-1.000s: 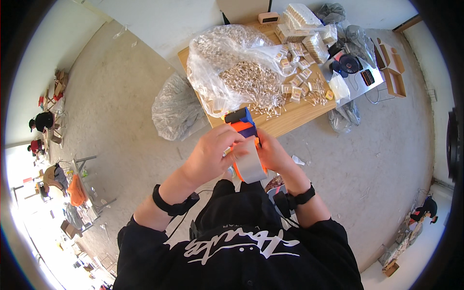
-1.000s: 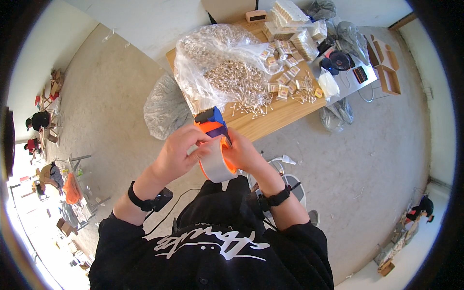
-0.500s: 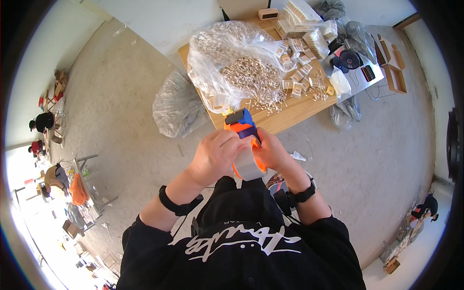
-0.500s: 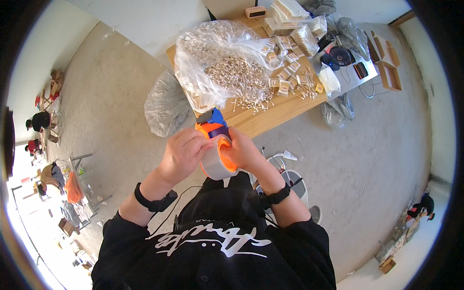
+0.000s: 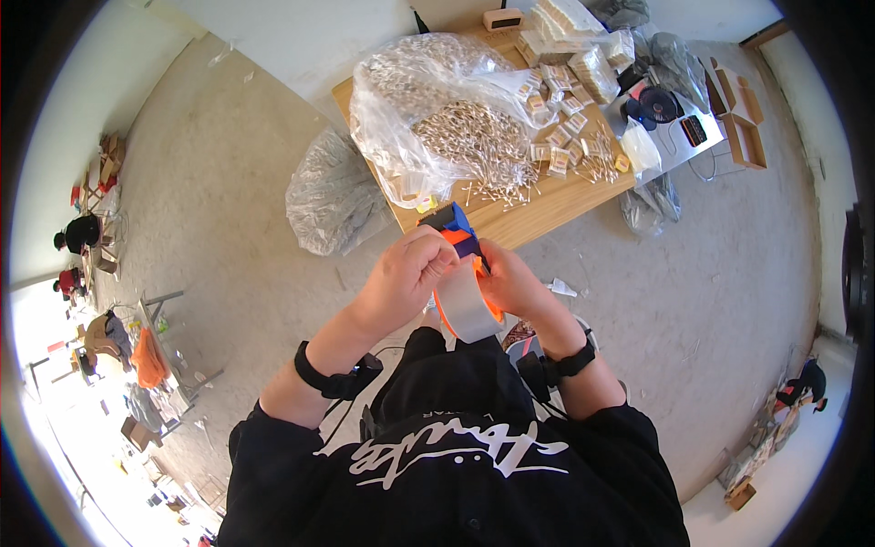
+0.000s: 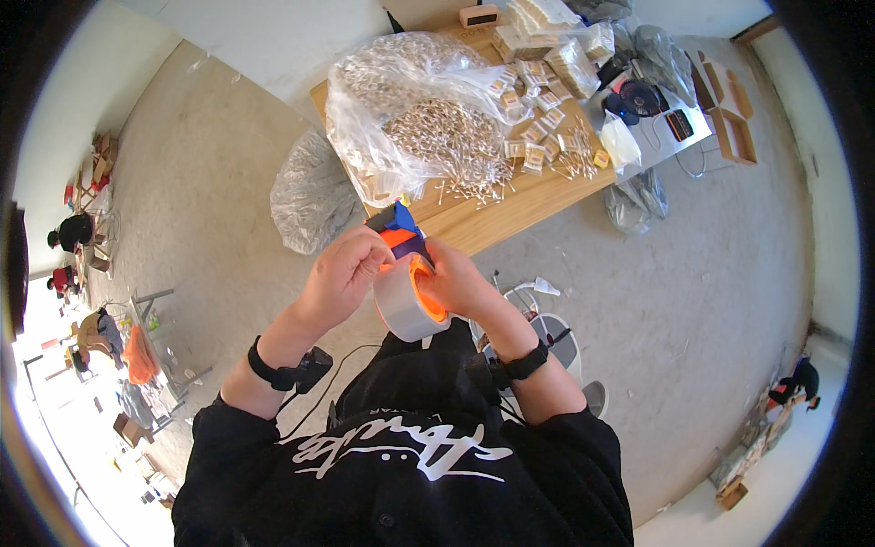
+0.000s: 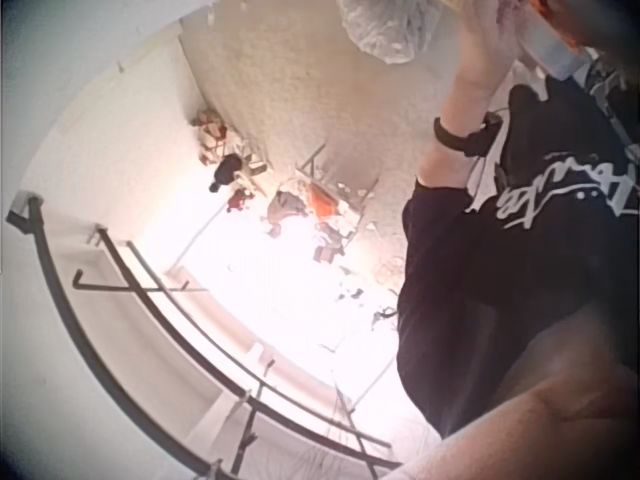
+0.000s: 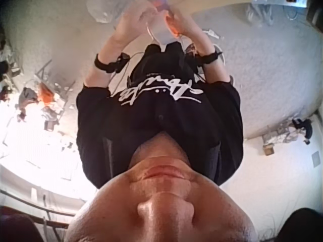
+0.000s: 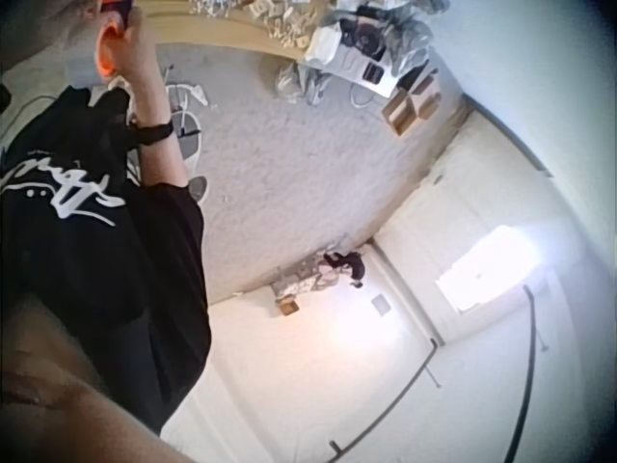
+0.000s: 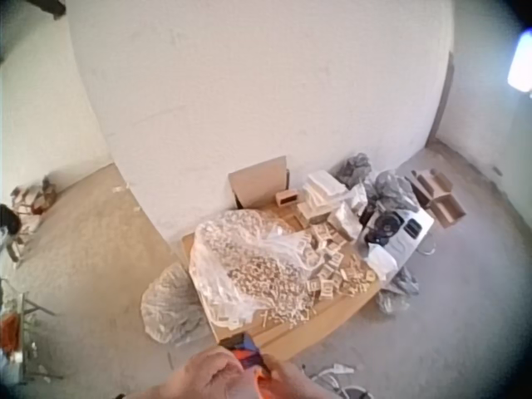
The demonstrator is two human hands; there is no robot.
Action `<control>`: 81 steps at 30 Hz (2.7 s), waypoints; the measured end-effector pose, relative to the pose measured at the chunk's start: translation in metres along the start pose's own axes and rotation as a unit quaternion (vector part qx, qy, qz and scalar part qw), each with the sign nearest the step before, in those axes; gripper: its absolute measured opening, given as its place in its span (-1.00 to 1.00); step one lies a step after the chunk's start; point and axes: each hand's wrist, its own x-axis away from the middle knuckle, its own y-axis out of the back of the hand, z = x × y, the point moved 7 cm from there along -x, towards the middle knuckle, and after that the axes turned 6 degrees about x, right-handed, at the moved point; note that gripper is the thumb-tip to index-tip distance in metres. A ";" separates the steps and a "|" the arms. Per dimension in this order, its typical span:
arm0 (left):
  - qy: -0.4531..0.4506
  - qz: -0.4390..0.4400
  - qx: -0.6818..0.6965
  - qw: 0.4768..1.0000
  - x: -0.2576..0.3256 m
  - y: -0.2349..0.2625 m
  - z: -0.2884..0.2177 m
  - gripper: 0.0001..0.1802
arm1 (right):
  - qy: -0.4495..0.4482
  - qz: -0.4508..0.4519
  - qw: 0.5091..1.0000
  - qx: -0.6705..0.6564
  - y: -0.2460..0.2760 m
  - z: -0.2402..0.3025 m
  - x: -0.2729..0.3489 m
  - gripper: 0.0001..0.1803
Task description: Packaging cotton swabs into small plastic packets and sealing them.
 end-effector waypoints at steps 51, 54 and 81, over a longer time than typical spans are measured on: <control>0.116 0.050 0.066 0.990 -0.002 -0.010 0.018 -0.91 | 0.019 0.002 0.997 0.078 0.006 0.008 0.001 -0.74; 0.090 0.053 0.082 0.991 -0.006 -0.007 0.006 -0.90 | 0.019 0.002 0.999 0.038 0.004 0.002 -0.002 -0.74; 0.153 0.080 0.082 0.981 -0.001 -0.010 0.019 -0.90 | 0.015 0.011 0.996 0.083 0.005 0.005 0.002 -0.72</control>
